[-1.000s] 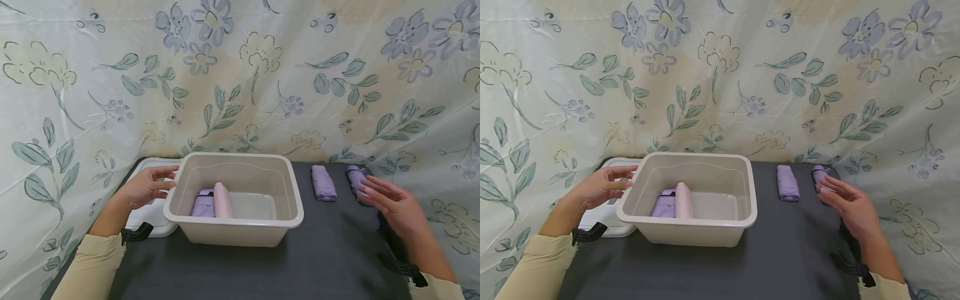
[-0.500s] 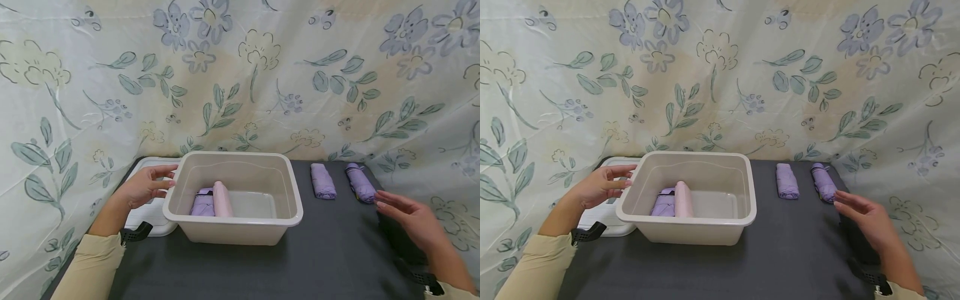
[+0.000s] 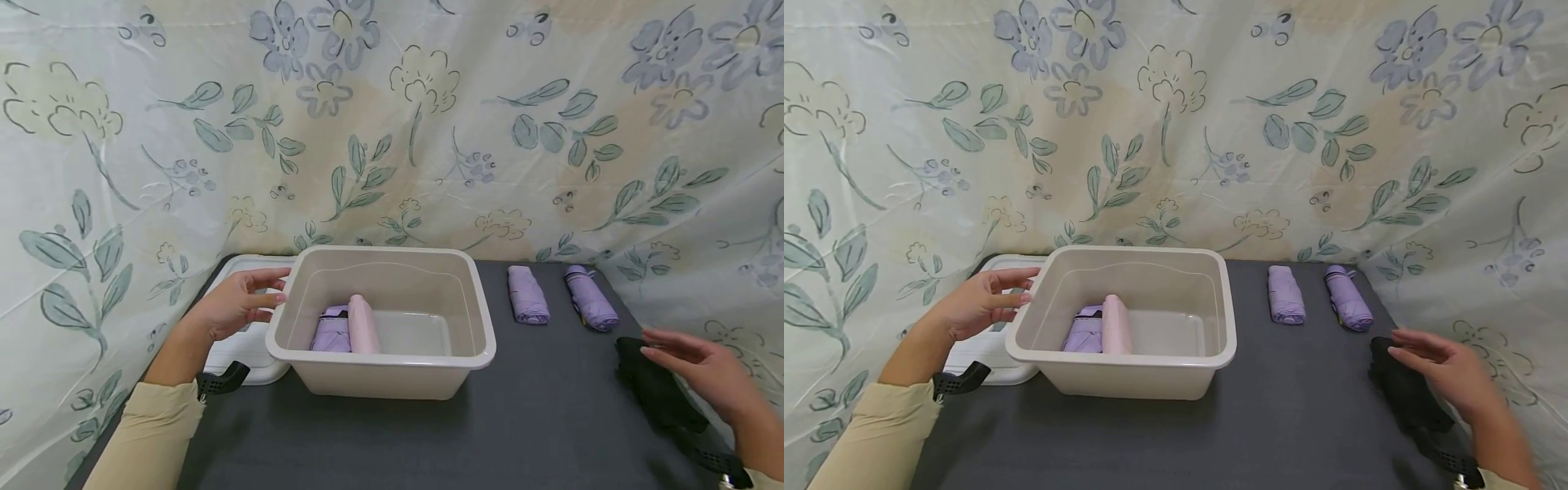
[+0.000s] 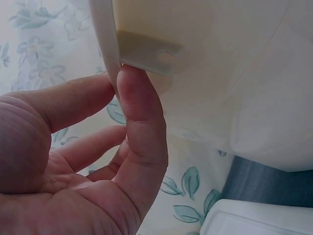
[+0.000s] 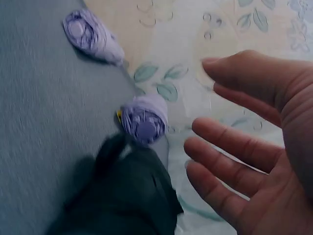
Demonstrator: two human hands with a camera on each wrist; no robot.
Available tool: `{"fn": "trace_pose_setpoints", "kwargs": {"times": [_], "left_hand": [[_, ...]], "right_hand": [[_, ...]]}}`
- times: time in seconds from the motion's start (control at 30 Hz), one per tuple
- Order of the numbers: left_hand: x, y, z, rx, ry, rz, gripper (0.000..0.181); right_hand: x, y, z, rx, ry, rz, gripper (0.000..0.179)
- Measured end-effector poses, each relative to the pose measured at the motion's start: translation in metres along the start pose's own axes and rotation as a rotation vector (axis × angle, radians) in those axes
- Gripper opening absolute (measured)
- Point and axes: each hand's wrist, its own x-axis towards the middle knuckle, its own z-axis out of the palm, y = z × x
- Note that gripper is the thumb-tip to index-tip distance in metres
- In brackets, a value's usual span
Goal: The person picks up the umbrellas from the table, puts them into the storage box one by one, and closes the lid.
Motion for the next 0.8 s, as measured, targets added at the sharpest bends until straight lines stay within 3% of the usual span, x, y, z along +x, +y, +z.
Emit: {"fn": "trace_pose_setpoints", "kwargs": {"times": [0.3, 0.53, 0.8], "left_hand": [[0.001, 0.001, -0.001, -0.001, 0.000, -0.008, 0.068], [0.002, 0.000, -0.001, -0.011, -0.003, 0.000, 0.068], [0.003, -0.002, -0.002, -0.008, -0.004, -0.003, 0.068]], "right_hand": [[0.002, 0.020, -0.004, -0.046, -0.094, 0.049, 0.075], [0.012, 0.043, -0.002, -0.054, -0.162, 0.122, 0.090], [0.015, 0.044, -0.006, -0.022, -0.329, 0.161, 0.085]]}}
